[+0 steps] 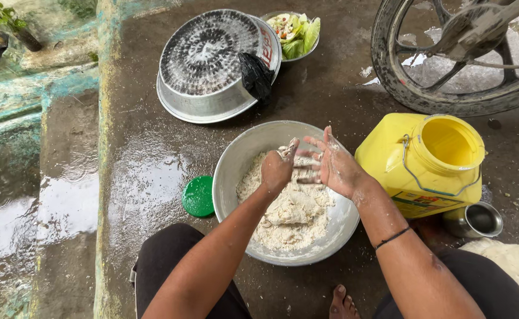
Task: The person kneads dough in a large metal bowl by hand, occasionally adding water from a small metal cup.
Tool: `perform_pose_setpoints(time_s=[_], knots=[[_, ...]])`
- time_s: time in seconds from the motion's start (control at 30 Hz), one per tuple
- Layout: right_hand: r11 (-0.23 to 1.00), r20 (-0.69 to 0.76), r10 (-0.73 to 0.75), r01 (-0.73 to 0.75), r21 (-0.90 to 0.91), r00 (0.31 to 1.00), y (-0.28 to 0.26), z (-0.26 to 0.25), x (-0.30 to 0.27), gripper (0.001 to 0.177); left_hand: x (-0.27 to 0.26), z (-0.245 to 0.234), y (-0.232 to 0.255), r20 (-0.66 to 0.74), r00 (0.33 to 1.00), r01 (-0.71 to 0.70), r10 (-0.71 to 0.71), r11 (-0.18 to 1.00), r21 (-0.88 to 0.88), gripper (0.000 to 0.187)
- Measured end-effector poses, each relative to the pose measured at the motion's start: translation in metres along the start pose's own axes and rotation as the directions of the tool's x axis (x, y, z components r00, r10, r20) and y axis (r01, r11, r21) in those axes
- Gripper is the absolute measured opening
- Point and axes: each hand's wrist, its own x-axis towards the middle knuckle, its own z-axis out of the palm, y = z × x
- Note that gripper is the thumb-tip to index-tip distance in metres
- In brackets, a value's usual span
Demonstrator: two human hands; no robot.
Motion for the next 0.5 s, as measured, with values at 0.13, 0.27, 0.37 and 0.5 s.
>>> perform_pose_setpoints(time_s=[0.13,0.27,0.37,0.5], knots=[[0.999,-0.215,-0.036,0.033,-0.016,0.976,-0.001,0.010,0.001,0.102,-0.014,0.013,0.009,0.294,0.955,0.067,0.041,0.935,-0.348,0.071],[0.980,-0.222,-0.197,0.187,-0.065,0.955,0.013,0.038,0.002,0.102,-0.032,0.034,0.012,0.580,0.813,0.259,0.049,0.863,-0.435,0.102],[0.966,-0.223,-0.185,0.136,-0.218,0.957,0.033,0.074,0.000,0.098,-0.031,0.032,0.012,0.545,0.838,0.385,-0.035,0.745,-0.545,0.107],[0.970,-0.261,0.025,-0.087,-0.227,0.965,0.056,0.103,-0.014,0.098,0.000,0.017,-0.010,0.440,0.882,0.459,-0.169,0.521,-0.719,0.105]])
